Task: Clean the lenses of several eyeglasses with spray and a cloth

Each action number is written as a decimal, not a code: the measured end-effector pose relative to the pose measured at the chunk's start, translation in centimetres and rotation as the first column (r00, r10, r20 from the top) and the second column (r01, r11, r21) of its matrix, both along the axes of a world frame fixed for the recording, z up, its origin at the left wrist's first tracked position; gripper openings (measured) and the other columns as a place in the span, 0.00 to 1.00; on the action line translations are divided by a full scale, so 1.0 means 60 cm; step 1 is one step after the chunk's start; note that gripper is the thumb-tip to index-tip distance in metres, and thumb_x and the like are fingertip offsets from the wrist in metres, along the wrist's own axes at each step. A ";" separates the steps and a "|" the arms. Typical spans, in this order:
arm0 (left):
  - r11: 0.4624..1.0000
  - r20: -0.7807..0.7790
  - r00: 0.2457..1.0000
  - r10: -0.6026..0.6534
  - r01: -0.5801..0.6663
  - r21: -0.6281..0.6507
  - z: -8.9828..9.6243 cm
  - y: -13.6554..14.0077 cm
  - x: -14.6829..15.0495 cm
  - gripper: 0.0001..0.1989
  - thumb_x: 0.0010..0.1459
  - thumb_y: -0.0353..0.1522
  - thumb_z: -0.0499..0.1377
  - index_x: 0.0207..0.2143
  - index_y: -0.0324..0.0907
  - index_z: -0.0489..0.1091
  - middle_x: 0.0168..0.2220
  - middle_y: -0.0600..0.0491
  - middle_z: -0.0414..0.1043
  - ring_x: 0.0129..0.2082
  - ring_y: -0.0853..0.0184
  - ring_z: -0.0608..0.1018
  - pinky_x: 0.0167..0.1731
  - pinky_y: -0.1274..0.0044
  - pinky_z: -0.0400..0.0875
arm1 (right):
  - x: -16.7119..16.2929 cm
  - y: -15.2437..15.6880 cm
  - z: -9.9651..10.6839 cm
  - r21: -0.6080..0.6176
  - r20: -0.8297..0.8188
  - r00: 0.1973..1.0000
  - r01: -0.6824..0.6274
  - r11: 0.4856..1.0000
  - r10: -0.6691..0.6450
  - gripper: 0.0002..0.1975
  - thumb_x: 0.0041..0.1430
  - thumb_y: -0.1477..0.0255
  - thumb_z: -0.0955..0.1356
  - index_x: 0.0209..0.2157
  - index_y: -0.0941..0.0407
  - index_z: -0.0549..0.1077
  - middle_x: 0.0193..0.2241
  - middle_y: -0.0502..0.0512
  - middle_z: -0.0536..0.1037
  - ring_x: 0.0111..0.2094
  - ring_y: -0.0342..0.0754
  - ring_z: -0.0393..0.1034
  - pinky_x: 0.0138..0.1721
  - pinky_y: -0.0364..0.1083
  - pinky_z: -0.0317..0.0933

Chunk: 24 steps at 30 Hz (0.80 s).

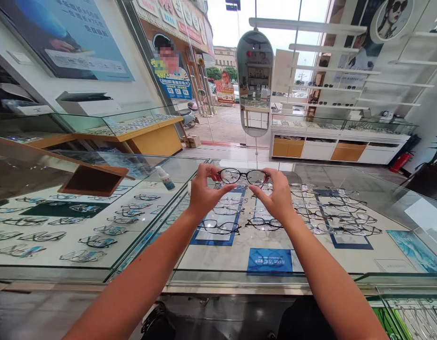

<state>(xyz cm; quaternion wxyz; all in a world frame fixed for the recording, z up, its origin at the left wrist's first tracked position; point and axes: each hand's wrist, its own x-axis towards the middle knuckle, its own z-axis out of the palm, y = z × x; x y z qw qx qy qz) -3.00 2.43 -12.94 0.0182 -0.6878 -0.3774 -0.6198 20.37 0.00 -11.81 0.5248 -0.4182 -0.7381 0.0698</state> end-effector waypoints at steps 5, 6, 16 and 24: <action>0.991 0.021 0.998 0.058 -0.061 0.122 0.009 -0.012 0.002 0.30 0.52 0.57 0.71 0.38 0.46 0.62 0.27 0.60 0.69 0.25 0.70 0.72 0.28 0.76 0.71 | -0.008 -0.010 0.010 0.044 -0.008 1.000 0.009 0.999 -0.009 0.22 0.64 0.51 0.71 0.52 0.51 0.72 0.39 0.56 0.79 0.43 0.57 0.73 0.52 0.57 0.65; 0.987 0.028 0.997 0.067 -0.070 0.147 0.016 -0.014 0.003 0.30 0.52 0.57 0.71 0.38 0.46 0.62 0.28 0.60 0.69 0.25 0.71 0.72 0.28 0.75 0.71 | -0.009 -0.011 0.018 0.059 -0.010 1.000 0.013 0.998 -0.013 0.22 0.64 0.51 0.71 0.52 0.50 0.72 0.39 0.56 0.79 0.43 0.57 0.74 0.52 0.57 0.65; 0.959 0.082 0.994 0.068 -0.088 0.268 0.213 -0.042 0.035 0.29 0.54 0.49 0.73 0.49 0.47 0.65 0.39 0.55 0.76 0.36 0.67 0.80 0.34 0.74 0.75 | 0.012 -0.036 0.230 0.323 0.016 1.000 -0.005 0.947 -0.001 0.22 0.65 0.51 0.72 0.54 0.48 0.73 0.42 0.54 0.79 0.46 0.55 0.74 0.57 0.58 0.66; 0.961 0.019 0.996 0.090 -0.092 0.262 0.236 -0.099 0.053 0.21 0.59 0.47 0.71 0.48 0.47 0.71 0.39 0.56 0.80 0.35 0.67 0.81 0.35 0.72 0.75 | 0.013 -0.092 0.233 0.386 -0.040 0.995 0.104 0.916 -0.096 0.21 0.65 0.54 0.72 0.54 0.48 0.74 0.44 0.55 0.80 0.46 0.55 0.76 0.55 0.58 0.69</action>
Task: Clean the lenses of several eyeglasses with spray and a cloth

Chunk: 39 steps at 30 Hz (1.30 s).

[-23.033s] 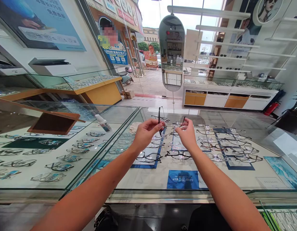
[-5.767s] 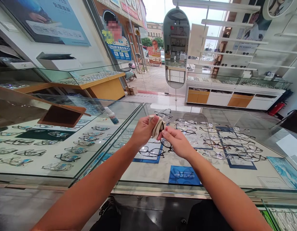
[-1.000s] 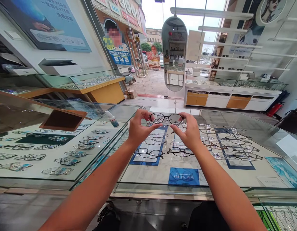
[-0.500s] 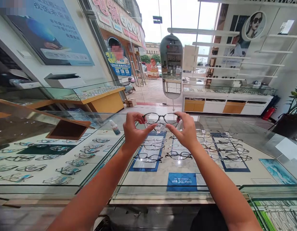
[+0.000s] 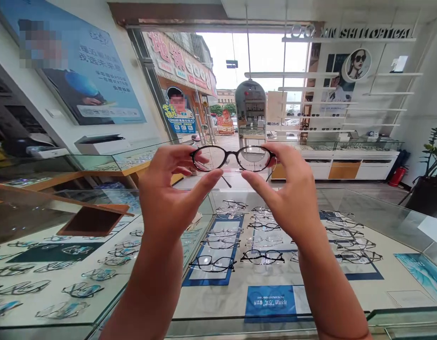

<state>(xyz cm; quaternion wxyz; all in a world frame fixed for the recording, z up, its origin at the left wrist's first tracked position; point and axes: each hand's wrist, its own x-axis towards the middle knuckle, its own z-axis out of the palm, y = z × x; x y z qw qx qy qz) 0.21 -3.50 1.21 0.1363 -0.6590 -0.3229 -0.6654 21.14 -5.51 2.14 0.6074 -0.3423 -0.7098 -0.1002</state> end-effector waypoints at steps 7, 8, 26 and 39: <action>0.992 0.003 0.999 0.052 -0.051 -0.119 0.003 -0.021 -0.001 0.19 0.56 0.44 0.73 0.45 0.48 0.73 0.40 0.55 0.81 0.35 0.65 0.81 0.37 0.70 0.75 | 0.008 -0.017 0.004 -0.133 0.006 0.999 0.046 0.990 -0.045 0.22 0.62 0.57 0.75 0.54 0.49 0.74 0.45 0.55 0.81 0.48 0.57 0.78 0.53 0.59 0.71; 0.990 0.005 0.998 0.056 -0.055 -0.127 0.003 -0.021 0.000 0.19 0.56 0.43 0.73 0.45 0.48 0.73 0.40 0.55 0.81 0.36 0.65 0.81 0.36 0.71 0.75 | 0.008 -0.018 0.004 -0.134 0.001 0.999 0.054 0.989 -0.054 0.22 0.62 0.57 0.75 0.54 0.49 0.74 0.45 0.55 0.81 0.49 0.57 0.78 0.53 0.59 0.72; 0.971 -0.030 0.997 0.077 -0.082 -0.223 0.002 -0.019 -0.007 0.22 0.56 0.48 0.72 0.48 0.50 0.76 0.45 0.52 0.82 0.39 0.61 0.82 0.34 0.71 0.76 | 0.006 -0.042 0.009 -0.022 0.149 0.973 0.181 0.983 -0.176 0.18 0.66 0.64 0.73 0.56 0.49 0.76 0.49 0.59 0.83 0.51 0.60 0.79 0.54 0.60 0.72; 0.947 -0.035 0.998 0.055 -0.064 -0.315 0.011 -0.031 -0.019 0.22 0.55 0.48 0.72 0.48 0.50 0.78 0.44 0.52 0.82 0.37 0.62 0.82 0.35 0.71 0.77 | -0.001 -0.049 0.007 -0.009 0.175 0.971 0.167 0.986 -0.163 0.17 0.67 0.63 0.72 0.56 0.49 0.76 0.48 0.58 0.82 0.50 0.59 0.77 0.52 0.59 0.69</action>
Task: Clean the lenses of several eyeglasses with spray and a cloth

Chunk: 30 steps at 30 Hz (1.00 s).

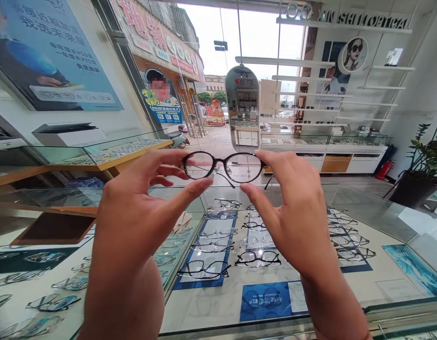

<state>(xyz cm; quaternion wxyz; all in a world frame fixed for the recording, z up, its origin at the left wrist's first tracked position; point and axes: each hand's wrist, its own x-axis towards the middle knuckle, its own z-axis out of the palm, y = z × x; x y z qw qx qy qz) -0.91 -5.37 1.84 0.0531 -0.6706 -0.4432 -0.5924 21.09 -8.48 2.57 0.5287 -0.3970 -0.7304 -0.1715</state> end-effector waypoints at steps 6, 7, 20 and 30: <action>0.999 -0.017 1.000 0.000 0.000 -0.052 0.000 -0.001 -0.005 0.22 0.56 0.49 0.70 0.50 0.50 0.78 0.45 0.52 0.82 0.37 0.62 0.83 0.36 0.72 0.79 | 0.002 -0.001 -0.003 -0.025 -0.001 1.000 0.002 1.000 -0.002 0.17 0.68 0.62 0.71 0.55 0.49 0.76 0.48 0.58 0.82 0.50 0.59 0.76 0.51 0.59 0.69; 0.998 -0.022 1.000 0.000 -0.001 -0.060 0.000 -0.001 -0.007 0.23 0.57 0.50 0.70 0.50 0.50 0.77 0.45 0.52 0.82 0.37 0.62 0.83 0.36 0.71 0.79 | 0.002 -0.002 -0.003 -0.028 0.000 1.000 0.004 1.000 -0.004 0.17 0.68 0.62 0.71 0.55 0.49 0.76 0.48 0.58 0.82 0.50 0.59 0.76 0.51 0.59 0.69; 0.999 -0.152 0.987 -0.049 0.051 0.009 -0.002 -0.005 -0.019 0.20 0.59 0.50 0.69 0.49 0.51 0.79 0.42 0.51 0.83 0.38 0.59 0.84 0.37 0.70 0.80 | 0.008 -0.009 0.001 -0.042 0.055 0.996 0.075 0.996 -0.073 0.17 0.69 0.64 0.69 0.57 0.49 0.76 0.48 0.59 0.82 0.49 0.60 0.76 0.51 0.61 0.70; 0.999 -0.229 0.973 -0.005 0.015 0.041 0.003 -0.016 -0.020 0.19 0.61 0.50 0.67 0.49 0.51 0.79 0.42 0.54 0.83 0.39 0.61 0.83 0.40 0.72 0.78 | 0.006 -0.021 0.003 -0.031 0.086 0.991 0.101 0.994 -0.098 0.19 0.69 0.67 0.68 0.59 0.50 0.75 0.51 0.60 0.81 0.51 0.61 0.76 0.52 0.62 0.69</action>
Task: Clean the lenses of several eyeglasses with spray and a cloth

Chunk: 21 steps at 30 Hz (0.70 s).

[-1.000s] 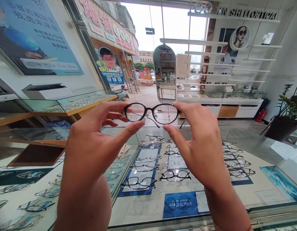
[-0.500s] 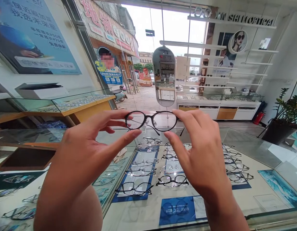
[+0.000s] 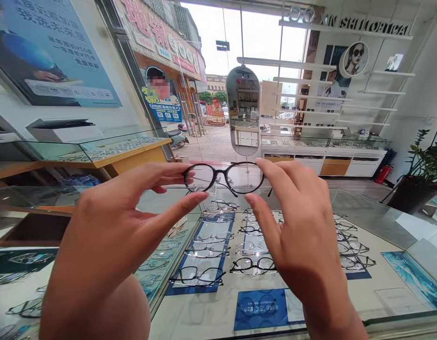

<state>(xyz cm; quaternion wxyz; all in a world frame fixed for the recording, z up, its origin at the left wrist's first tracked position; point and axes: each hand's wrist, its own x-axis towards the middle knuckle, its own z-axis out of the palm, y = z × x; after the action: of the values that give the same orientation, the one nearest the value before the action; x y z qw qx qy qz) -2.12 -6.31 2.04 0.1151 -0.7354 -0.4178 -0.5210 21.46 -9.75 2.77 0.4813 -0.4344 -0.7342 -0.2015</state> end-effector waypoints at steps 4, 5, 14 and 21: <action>1.000 0.013 1.000 -0.009 0.009 0.013 -0.001 -0.001 0.002 0.19 0.61 0.51 0.68 0.48 0.52 0.79 0.41 0.53 0.83 0.38 0.60 0.83 0.38 0.72 0.79 | 0.001 -0.001 -0.002 0.015 0.009 1.000 0.001 1.000 -0.001 0.19 0.69 0.68 0.68 0.60 0.51 0.75 0.51 0.61 0.81 0.51 0.62 0.77 0.52 0.63 0.71; 1.000 0.018 1.000 -0.016 0.016 0.011 -0.001 -0.001 0.002 0.19 0.60 0.51 0.68 0.47 0.52 0.79 0.40 0.53 0.83 0.38 0.60 0.83 0.37 0.72 0.79 | 0.001 -0.001 -0.003 0.013 0.009 1.000 0.003 1.000 -0.003 0.20 0.69 0.68 0.68 0.60 0.50 0.75 0.51 0.61 0.81 0.51 0.62 0.77 0.52 0.63 0.71; 0.999 0.051 0.998 -0.040 0.040 -0.006 -0.001 -0.002 0.003 0.20 0.59 0.52 0.68 0.47 0.52 0.79 0.40 0.52 0.83 0.38 0.59 0.83 0.34 0.72 0.80 | -0.002 -0.003 -0.005 0.016 0.003 0.999 0.041 0.999 -0.041 0.20 0.69 0.66 0.68 0.61 0.48 0.75 0.51 0.61 0.82 0.51 0.61 0.77 0.53 0.63 0.72; 1.000 -0.019 1.000 -0.004 0.004 0.009 0.002 -0.005 0.001 0.20 0.61 0.52 0.66 0.48 0.52 0.78 0.38 0.53 0.83 0.37 0.60 0.83 0.37 0.71 0.80 | -0.003 -0.005 -0.003 0.017 0.017 0.998 0.055 0.998 -0.055 0.20 0.69 0.67 0.68 0.61 0.49 0.75 0.51 0.61 0.82 0.51 0.61 0.77 0.52 0.61 0.72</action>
<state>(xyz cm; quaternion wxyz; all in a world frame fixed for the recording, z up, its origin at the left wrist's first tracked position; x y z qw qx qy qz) -2.07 -6.62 2.14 0.1213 -0.7406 -0.4127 -0.5163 21.29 -10.02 2.56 0.4728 -0.4486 -0.7244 -0.2246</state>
